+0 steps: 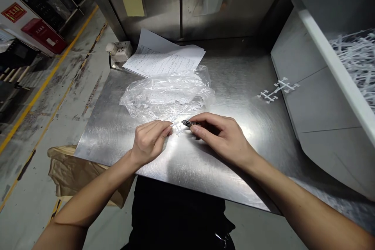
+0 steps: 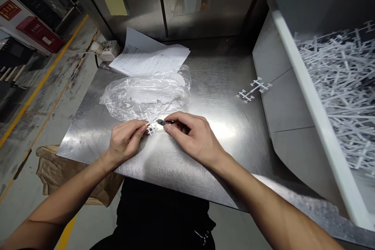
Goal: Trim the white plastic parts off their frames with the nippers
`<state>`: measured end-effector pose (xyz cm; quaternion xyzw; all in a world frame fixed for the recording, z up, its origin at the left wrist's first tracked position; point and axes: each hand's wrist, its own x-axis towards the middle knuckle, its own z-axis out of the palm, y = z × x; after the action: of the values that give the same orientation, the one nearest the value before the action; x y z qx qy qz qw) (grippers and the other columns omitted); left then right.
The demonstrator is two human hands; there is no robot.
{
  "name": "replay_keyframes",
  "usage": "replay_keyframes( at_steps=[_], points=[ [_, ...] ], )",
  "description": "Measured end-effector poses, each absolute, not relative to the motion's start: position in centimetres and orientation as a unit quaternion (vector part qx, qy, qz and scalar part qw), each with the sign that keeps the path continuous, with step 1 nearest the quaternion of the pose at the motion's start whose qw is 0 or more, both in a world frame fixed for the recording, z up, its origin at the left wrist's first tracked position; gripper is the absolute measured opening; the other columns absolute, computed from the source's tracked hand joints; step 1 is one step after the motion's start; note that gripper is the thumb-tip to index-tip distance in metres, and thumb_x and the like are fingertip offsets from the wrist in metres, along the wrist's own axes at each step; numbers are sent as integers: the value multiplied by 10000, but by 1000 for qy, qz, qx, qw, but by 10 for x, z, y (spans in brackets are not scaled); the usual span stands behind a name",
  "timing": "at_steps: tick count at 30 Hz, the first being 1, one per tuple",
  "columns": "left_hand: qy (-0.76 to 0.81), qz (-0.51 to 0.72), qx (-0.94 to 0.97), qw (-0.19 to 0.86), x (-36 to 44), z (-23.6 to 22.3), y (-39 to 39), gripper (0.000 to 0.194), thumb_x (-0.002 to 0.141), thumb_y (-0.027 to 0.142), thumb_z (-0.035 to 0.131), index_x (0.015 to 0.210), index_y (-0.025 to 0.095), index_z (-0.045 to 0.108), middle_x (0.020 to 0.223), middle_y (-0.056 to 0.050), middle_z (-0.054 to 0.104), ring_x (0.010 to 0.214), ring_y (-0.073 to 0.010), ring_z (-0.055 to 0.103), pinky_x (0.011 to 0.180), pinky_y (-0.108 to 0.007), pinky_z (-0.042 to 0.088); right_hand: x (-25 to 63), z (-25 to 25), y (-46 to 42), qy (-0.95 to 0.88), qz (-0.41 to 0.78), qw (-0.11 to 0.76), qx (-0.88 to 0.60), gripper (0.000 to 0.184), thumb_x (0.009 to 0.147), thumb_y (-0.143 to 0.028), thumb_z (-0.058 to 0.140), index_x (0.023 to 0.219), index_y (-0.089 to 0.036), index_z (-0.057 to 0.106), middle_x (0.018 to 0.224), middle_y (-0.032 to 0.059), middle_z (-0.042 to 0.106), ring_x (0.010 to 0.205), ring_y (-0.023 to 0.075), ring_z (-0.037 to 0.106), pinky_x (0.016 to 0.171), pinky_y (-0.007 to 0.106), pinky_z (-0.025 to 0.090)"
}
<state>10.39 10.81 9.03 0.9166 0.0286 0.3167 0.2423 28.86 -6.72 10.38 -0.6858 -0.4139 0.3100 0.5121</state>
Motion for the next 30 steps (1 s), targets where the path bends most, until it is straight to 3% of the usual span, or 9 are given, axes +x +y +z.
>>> replay_keyframes(
  at_steps=[14,20,25,30],
  points=[
    [36,338,914,224,104,91,108,135,1089,107,616,1024,170,715,808,-18,779,721,-146,762,691,-253,592,285,107,-69,-425,318,509,-677,221,1012,-398,753,1110,-219,838,931,45,826,724,209,708,661,372,525],
    [29,333,914,228,104,90,108,140,1081,100,621,1003,168,716,815,-26,793,746,-157,781,713,-264,608,285,106,-69,-438,295,499,-687,222,1031,-412,746,1136,-240,841,1015,61,847,866,255,759,716,387,554],
    [29,323,914,241,103,90,108,186,1100,116,593,965,181,704,781,-8,781,710,-146,768,683,-260,592,283,105,-68,-430,288,505,-691,206,1038,-396,728,1117,-245,842,1022,64,858,865,264,772,746,406,578],
    [43,298,920,250,103,89,107,160,1103,130,597,1011,176,720,793,-3,793,705,-144,770,687,-261,588,281,102,-66,-416,299,504,-696,192,1041,-378,715,1033,-229,836,881,38,819,791,231,728,711,373,520]
  ],
)
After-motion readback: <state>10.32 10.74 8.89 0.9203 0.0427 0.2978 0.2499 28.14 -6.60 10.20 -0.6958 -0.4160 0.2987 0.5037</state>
